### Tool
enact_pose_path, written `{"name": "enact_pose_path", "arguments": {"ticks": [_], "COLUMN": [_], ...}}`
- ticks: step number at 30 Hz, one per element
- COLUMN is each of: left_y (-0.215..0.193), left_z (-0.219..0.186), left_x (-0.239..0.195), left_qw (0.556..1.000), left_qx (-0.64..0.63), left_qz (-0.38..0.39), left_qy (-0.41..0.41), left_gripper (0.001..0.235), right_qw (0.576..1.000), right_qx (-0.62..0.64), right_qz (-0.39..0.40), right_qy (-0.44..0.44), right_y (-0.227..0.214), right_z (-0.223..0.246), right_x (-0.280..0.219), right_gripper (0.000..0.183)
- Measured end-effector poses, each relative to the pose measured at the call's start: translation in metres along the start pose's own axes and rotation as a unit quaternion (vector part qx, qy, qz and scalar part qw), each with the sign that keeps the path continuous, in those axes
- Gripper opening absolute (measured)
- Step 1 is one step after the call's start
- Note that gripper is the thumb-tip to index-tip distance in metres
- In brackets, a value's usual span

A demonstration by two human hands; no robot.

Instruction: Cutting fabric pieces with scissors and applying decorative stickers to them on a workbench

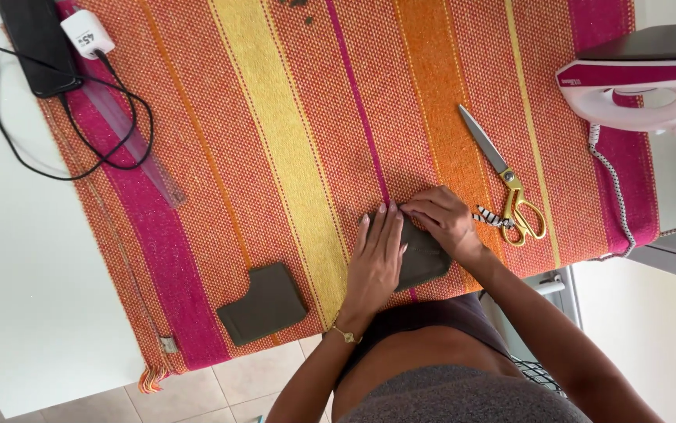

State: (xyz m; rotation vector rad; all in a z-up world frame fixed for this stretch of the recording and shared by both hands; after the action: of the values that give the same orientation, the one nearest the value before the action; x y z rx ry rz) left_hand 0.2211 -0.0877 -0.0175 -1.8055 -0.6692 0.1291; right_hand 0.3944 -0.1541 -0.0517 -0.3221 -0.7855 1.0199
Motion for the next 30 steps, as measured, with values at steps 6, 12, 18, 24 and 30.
{"name": "enact_pose_path", "arguments": {"ticks": [6,12,18,24,30], "left_y": [0.005,0.006,0.012,0.01,0.007], "left_z": [0.0,0.0,0.001,0.001,0.001], "left_x": [-0.006,-0.004,-0.007,-0.006,-0.006], "left_qw": [1.0,0.999,0.999,0.999,0.999], "left_qx": [0.007,-0.021,-0.027,-0.031,-0.029], "left_qz": [-0.013,-0.031,-0.039,-0.038,-0.023], "left_qy": [0.01,0.006,0.007,0.01,0.013], "left_gripper": [0.055,0.047,0.046,0.043,0.042], "right_qw": [0.991,0.997,0.999,0.994,0.99], "right_qx": [0.046,-0.007,-0.045,-0.104,-0.132], "right_qz": [0.005,0.007,-0.006,0.031,0.042], "right_qy": [0.123,0.073,0.0,-0.018,-0.03], "right_y": [-0.024,-0.017,-0.019,-0.02,-0.02], "right_z": [0.013,0.019,0.029,0.031,0.027], "right_x": [0.005,-0.001,0.006,0.001,-0.002], "right_gripper": [0.013,0.02,0.023,0.024,0.026]}}
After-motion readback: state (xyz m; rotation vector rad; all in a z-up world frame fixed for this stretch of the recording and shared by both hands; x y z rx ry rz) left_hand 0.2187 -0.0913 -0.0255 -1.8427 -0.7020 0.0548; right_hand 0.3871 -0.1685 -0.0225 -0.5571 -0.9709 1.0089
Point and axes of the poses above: each hand's wrist, its own x-axis towards the middle knuckle, its own y-axis out of the palm, z = x × y, the point moved 4 cm from there along x, towards the middle knuckle, and after that the axes turned 4 degrees about -y, right-handed, at the moved point
